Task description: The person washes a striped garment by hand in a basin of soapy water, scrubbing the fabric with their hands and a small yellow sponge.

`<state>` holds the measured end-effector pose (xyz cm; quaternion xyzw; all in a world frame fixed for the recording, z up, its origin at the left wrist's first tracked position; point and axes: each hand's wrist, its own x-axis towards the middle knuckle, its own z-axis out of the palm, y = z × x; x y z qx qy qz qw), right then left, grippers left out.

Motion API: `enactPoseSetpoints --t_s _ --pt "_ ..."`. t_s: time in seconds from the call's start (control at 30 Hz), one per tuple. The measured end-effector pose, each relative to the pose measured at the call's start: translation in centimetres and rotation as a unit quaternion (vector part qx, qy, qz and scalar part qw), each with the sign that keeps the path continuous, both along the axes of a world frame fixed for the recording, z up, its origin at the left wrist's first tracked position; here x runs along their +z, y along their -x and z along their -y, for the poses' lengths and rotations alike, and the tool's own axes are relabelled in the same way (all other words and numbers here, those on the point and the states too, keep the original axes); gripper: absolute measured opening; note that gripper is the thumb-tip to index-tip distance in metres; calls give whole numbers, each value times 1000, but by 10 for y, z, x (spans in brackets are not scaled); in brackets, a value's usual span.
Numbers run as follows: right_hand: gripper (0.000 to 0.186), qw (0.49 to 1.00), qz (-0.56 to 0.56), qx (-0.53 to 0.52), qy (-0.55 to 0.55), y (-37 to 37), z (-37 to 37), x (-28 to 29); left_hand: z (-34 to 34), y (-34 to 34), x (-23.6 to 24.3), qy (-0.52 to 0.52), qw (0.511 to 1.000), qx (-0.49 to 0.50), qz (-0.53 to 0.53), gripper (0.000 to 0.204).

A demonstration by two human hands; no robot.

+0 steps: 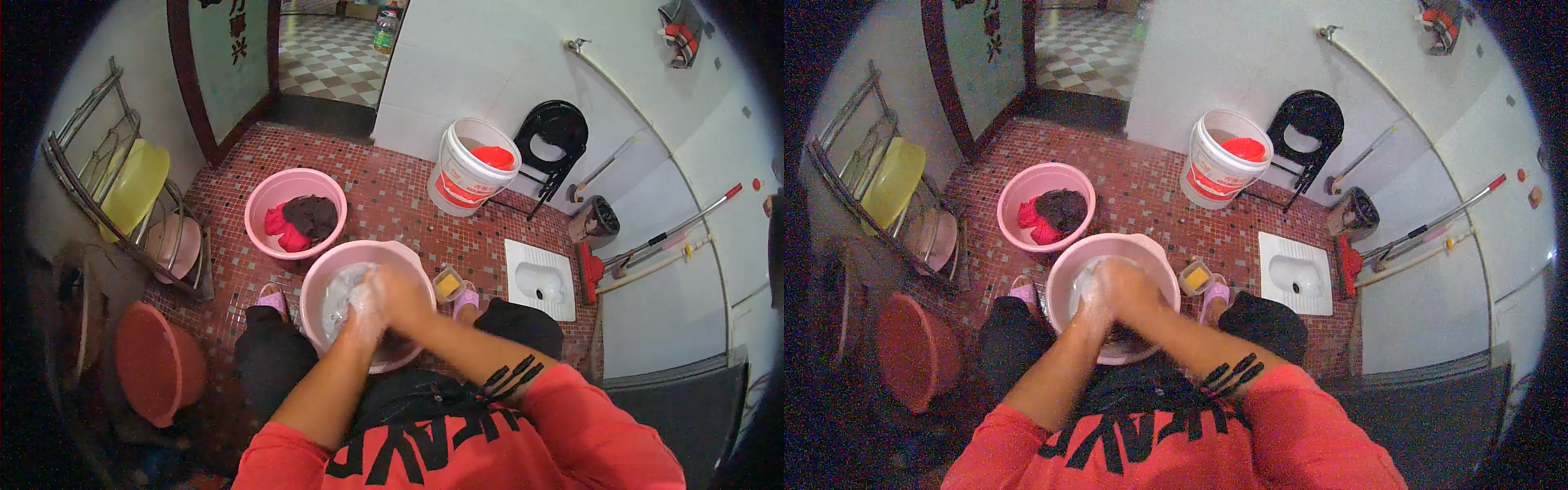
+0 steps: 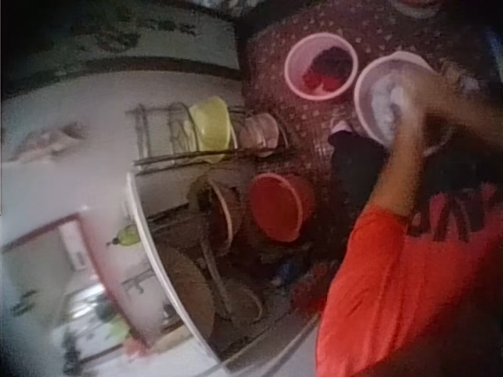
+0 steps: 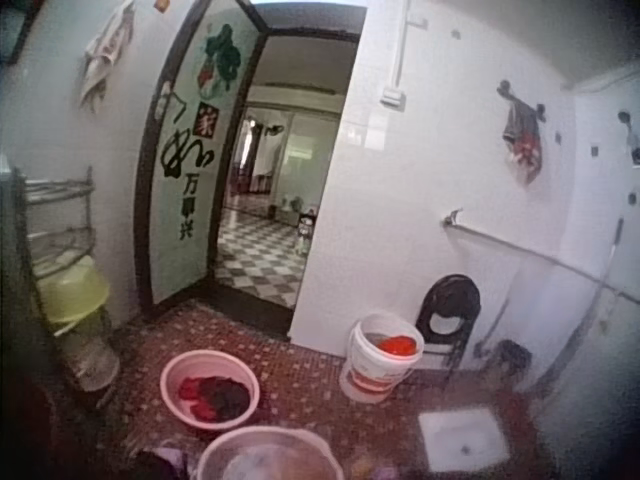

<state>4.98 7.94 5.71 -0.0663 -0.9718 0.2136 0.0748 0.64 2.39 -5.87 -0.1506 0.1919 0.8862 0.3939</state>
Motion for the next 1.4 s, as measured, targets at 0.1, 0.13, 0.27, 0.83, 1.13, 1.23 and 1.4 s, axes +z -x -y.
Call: enactPoseSetpoints --t_s 0.1,0.13,0.27,0.83,1.13,1.23,1.4 --pt "24 989 20 135 -52 -9 33 -15 -8 2 -39 -68 998 10 -6 25" --pt "23 995 10 93 -47 -1 12 -25 -11 -4 -16 -34 999 6 14 25" --pt "25 999 15 -49 14 17 -37 -1 -1 -13 73 67 996 9 62 26" --pt "26 987 -35 -91 125 18 -68 -9 16 0 77 79 995 -54 -19 34" --pt "30 752 199 -57 625 -23 -113 0 39 15 86 218 952 64 -203 32" --pt "26 706 130 -25 695 -28 -109 6 41 19 74 256 930 60 -258 31" --pt "26 615 41 -19 787 -27 -103 15 43 13 89 330 880 -4 -341 30"
